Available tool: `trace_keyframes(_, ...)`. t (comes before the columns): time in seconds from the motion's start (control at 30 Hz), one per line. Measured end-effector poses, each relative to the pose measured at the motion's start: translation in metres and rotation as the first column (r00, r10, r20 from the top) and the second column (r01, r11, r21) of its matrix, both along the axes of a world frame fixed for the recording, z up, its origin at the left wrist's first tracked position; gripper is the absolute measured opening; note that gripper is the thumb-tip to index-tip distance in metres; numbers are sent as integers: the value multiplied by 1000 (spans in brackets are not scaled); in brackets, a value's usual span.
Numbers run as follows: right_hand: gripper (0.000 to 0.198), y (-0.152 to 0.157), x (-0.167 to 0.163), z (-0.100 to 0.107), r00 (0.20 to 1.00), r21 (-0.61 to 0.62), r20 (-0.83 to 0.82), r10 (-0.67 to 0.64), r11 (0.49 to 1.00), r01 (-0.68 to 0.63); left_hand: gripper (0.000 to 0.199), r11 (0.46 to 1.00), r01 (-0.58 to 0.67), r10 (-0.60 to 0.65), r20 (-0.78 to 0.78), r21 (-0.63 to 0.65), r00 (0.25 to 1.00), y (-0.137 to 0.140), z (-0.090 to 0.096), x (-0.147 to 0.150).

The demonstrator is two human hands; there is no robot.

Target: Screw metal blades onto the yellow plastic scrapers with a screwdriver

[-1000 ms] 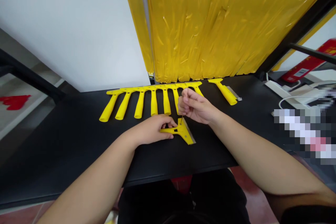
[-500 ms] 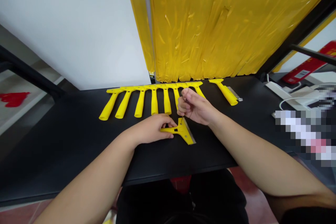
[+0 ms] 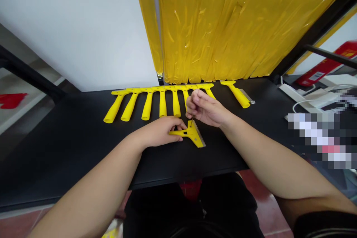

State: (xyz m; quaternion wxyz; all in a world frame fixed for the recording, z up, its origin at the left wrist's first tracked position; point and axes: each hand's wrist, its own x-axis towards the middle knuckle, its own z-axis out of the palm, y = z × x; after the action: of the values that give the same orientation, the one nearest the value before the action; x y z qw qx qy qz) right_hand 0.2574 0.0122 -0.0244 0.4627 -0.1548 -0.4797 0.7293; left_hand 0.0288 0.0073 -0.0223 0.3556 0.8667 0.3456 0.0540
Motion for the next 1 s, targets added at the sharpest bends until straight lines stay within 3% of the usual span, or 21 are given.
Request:
trace_keyframes(0.2,37,5,3,-1,994,69,108,-22,997,14,33,1000,21,-21,3,-2,1000,4,-6,-2)
trace_keyframes(0.4,25,-5,-6,0,999,8,28,20,1000,-20,36,999,36,-36,22,8,999,7,-9,-3)
trace_keyframes(0.63,31,-2,-7,-1,998,62,61,-11,998,7,36,999,30,-30,1,12,1000,5,-5,-1)
trace_keyframes(0.87,25,-3,0,2,999,-11,37,29,1000,-28,37,1000,25,-25,12,9,1000,8,-11,-3)
trace_keyframes(1.0,30,-3,1,1,999,26,39,-13,1000,12,31,1000,15,-14,10,-19,1000,4,-6,-2)
